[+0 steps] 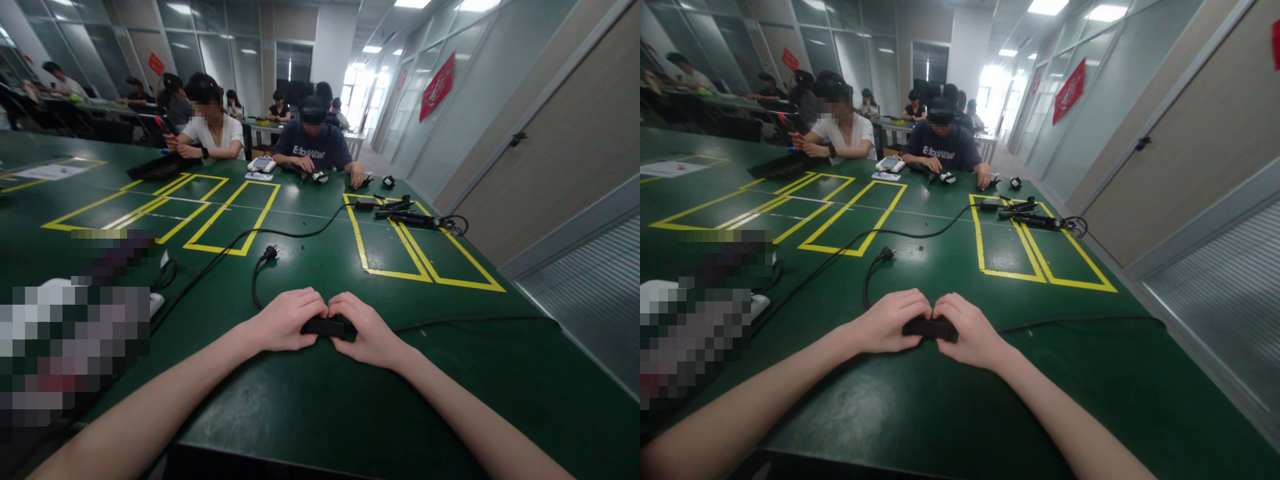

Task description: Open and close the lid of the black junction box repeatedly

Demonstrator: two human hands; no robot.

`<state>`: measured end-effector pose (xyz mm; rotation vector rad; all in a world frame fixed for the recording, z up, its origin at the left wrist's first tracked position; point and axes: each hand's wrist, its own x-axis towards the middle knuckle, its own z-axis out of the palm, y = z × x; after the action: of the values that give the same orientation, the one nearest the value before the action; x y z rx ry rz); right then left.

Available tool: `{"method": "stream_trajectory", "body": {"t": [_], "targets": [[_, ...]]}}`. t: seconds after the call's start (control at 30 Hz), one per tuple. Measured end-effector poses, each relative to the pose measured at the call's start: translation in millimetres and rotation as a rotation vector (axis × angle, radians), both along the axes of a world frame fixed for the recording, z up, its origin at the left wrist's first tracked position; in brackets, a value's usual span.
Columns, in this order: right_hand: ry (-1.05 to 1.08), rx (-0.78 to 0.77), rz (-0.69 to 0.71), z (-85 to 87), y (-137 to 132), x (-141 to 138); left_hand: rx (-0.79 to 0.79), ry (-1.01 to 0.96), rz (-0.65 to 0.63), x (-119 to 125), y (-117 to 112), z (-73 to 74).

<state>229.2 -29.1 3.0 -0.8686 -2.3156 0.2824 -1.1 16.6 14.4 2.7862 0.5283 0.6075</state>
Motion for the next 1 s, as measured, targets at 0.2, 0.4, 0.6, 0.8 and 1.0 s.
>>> {"method": "stream_trajectory", "body": {"t": [0.2, 0.4, 0.6, 0.8, 1.0], "targets": [[-0.257, 0.022, -0.031, 0.2, 1.2, 3.3, 0.144, -0.041, -0.006, -0.5, -1.6, 2.9], [-0.401, 0.169, -0.012, -3.4, 3.4, 4.9, -0.291, -0.111, 0.171, -0.3, -1.6, 5.1], [-0.427, 0.252, 0.013, -1.3, 5.1, 7.4, -0.32, 0.022, 0.131, 0.5, 0.7, 1.9], [-0.234, 0.118, -0.044, -1.0, 0.3, 3.9, -0.093, -0.005, 0.082, -1.3, 4.1, -2.7], [-0.232, -0.024, -0.067, 2.8, 1.7, 6.0, -0.012, -0.029, 0.065, -0.4, 5.3, -2.8]]}}
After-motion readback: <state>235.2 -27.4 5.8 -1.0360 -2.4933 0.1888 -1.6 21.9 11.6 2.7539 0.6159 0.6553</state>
